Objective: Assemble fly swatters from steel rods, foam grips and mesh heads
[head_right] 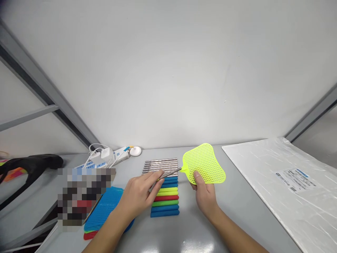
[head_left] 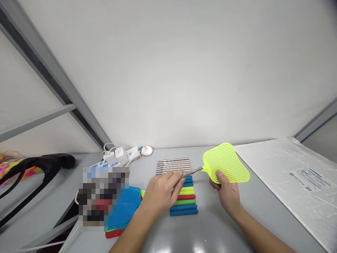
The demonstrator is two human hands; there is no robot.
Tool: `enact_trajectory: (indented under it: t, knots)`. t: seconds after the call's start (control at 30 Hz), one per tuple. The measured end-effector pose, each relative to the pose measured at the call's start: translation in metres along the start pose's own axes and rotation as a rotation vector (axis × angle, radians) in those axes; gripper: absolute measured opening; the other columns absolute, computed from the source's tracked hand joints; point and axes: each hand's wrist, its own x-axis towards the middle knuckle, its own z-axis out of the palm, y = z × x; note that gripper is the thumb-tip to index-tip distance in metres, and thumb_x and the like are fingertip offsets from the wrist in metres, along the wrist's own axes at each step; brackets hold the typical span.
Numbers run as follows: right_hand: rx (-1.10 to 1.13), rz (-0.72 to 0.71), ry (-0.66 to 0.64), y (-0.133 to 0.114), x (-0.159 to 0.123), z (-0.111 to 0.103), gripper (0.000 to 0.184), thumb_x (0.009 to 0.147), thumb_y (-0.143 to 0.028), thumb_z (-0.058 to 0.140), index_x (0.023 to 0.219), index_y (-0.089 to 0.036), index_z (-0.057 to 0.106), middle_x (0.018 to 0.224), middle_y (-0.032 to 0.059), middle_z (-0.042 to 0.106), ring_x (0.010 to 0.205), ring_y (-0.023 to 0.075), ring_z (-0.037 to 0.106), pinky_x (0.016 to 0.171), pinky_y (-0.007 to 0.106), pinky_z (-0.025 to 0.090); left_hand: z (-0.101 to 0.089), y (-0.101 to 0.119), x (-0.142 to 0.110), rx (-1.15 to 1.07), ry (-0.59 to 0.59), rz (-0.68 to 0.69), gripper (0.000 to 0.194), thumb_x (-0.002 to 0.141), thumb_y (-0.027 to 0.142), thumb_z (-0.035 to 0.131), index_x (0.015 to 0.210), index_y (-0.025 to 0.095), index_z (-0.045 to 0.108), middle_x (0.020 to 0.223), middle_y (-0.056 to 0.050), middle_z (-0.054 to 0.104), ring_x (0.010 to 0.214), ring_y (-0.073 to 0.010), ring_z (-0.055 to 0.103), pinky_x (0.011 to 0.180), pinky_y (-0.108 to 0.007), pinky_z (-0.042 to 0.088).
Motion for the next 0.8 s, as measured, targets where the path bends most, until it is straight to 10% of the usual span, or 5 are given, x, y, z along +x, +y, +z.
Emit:
enact_trajectory:
  t: [0.8]
  knots:
    - [-0.062,-0.031,-0.102,-0.001,0.002,-0.009,0.039,0.089,-0.051,0.054,0.066,-0.022,0.044,0.057,-0.0051,0.036,0.049,0.0101,0.034,0.046,0.026,0.031,0.002,0.006,-0.012,-0.02,0.074,-0.001,0.026,0.097,0.032,0.044,0.116,0.023,0.06,0.084,-0.002,0.071,0.068,-0.019,0.067,0.056,-0.028,0.043]
